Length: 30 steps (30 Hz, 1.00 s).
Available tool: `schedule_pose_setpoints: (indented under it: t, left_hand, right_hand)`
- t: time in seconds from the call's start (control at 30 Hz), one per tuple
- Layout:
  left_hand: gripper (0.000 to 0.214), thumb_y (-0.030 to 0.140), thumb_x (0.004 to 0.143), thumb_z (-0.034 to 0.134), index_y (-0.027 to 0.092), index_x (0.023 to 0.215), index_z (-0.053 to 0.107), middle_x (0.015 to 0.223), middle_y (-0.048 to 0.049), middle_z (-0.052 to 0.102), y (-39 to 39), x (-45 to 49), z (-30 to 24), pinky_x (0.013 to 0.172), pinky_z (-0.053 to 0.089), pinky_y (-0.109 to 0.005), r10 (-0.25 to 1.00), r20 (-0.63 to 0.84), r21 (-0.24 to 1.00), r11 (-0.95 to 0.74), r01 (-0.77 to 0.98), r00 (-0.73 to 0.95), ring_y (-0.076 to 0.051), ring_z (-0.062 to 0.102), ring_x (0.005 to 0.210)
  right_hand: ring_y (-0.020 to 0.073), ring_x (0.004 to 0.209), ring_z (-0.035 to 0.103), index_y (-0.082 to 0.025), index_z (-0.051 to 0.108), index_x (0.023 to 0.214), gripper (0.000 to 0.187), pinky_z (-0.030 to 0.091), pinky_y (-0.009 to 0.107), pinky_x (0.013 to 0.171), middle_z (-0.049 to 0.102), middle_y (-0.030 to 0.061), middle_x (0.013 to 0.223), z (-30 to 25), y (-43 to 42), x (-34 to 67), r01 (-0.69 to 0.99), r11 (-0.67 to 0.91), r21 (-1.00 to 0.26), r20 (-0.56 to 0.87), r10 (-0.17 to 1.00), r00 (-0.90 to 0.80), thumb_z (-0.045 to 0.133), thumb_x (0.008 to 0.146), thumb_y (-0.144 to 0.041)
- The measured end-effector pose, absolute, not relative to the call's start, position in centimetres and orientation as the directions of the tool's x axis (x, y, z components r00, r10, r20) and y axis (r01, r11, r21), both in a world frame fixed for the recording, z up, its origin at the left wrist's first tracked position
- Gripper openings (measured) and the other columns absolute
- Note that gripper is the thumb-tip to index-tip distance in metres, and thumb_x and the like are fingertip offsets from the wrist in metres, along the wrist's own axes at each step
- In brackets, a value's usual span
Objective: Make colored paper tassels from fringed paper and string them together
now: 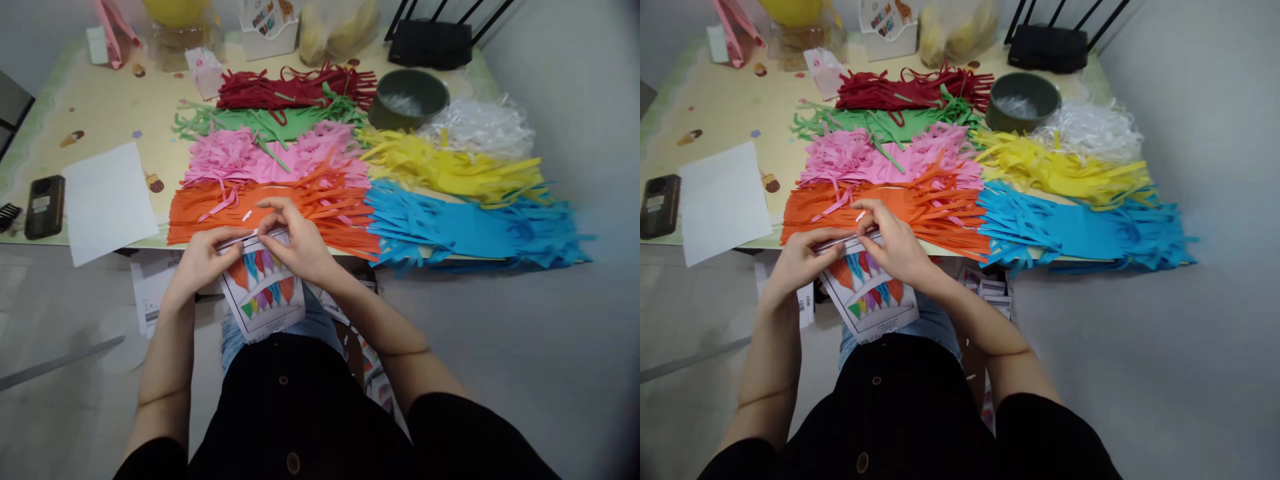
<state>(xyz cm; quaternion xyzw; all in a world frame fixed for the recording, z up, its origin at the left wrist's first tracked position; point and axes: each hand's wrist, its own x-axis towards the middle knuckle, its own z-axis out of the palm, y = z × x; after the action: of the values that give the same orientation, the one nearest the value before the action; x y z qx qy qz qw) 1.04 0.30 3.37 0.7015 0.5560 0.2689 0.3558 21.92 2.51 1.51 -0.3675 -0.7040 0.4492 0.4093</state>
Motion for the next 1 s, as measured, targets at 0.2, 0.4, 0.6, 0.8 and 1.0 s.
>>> schedule_pose_setpoints:
  t: [0.2,0.4,0.6,0.8,1.0]
  left_hand:
    - [0.034,0.031,0.085,0.062,0.014,0.109,0.079,0.106,-0.0074,0.08,0.1,1.1,3.1,0.09,0.058,-0.03,0.98,-0.011,0.814,-0.107,0.572,0.198,-0.022,0.075,0.097]
    - [0.028,0.028,0.084,0.063,0.015,0.103,0.079,0.101,-0.0069,0.081,-0.2,1.0,2.9,0.087,0.059,-0.027,0.984,0.044,0.822,-0.135,0.553,0.175,-0.02,0.076,0.092]
    - [0.034,0.03,0.087,0.066,0.016,0.117,0.072,0.107,-0.0073,0.079,-0.5,0.5,2.2,0.087,0.059,-0.027,0.967,0.16,0.809,-0.242,0.536,0.196,-0.019,0.076,0.095]
    - [0.032,0.018,0.094,0.054,0.022,0.116,0.077,0.115,-0.0056,0.078,-0.4,-0.1,2.1,0.094,0.057,-0.027,0.853,0.293,0.683,-0.502,0.531,0.431,-0.017,0.074,0.103]
    - [0.03,0.027,0.099,0.056,0.025,0.121,0.076,0.105,-0.0052,0.079,-0.3,0.5,3.2,0.082,0.057,-0.025,0.85,0.287,0.511,-0.525,0.681,0.441,-0.016,0.075,0.093]
  right_hand:
    - [0.0167,0.091,0.066,-0.022,0.047,0.129,0.043,0.052,0.033,0.092,0.066,0.0006,0.093,1.0,2.7,21.2,0.208,0.417,-0.885,0.317,0.865,-0.389,0.053,0.088,-0.011]
    - [0.0201,0.102,0.064,-0.018,0.05,0.134,0.042,0.051,0.036,0.096,0.069,0.0064,0.105,0.5,3.1,21.0,0.312,0.556,-0.77,0.435,0.816,-0.38,0.056,0.093,-0.015]
    - [0.0209,0.096,0.07,-0.018,0.068,0.098,0.017,0.054,0.035,0.09,0.075,0.0064,0.101,-1.2,3.6,22.5,0.211,0.425,-0.88,0.351,0.882,-0.316,0.073,0.089,-0.032]
    - [0.0179,0.089,0.073,-0.018,0.071,0.083,0.011,0.055,0.031,0.087,0.077,0.003,0.091,-1.7,3.1,22.9,0.056,0.329,-0.943,0.306,0.919,-0.247,0.079,0.083,-0.026]
    - [0.0171,0.089,0.073,-0.019,0.072,0.081,0.009,0.054,0.03,0.086,0.077,0.0022,0.09,-0.8,2.7,22.7,0.081,0.363,-0.928,0.33,0.904,-0.27,0.077,0.085,-0.025]
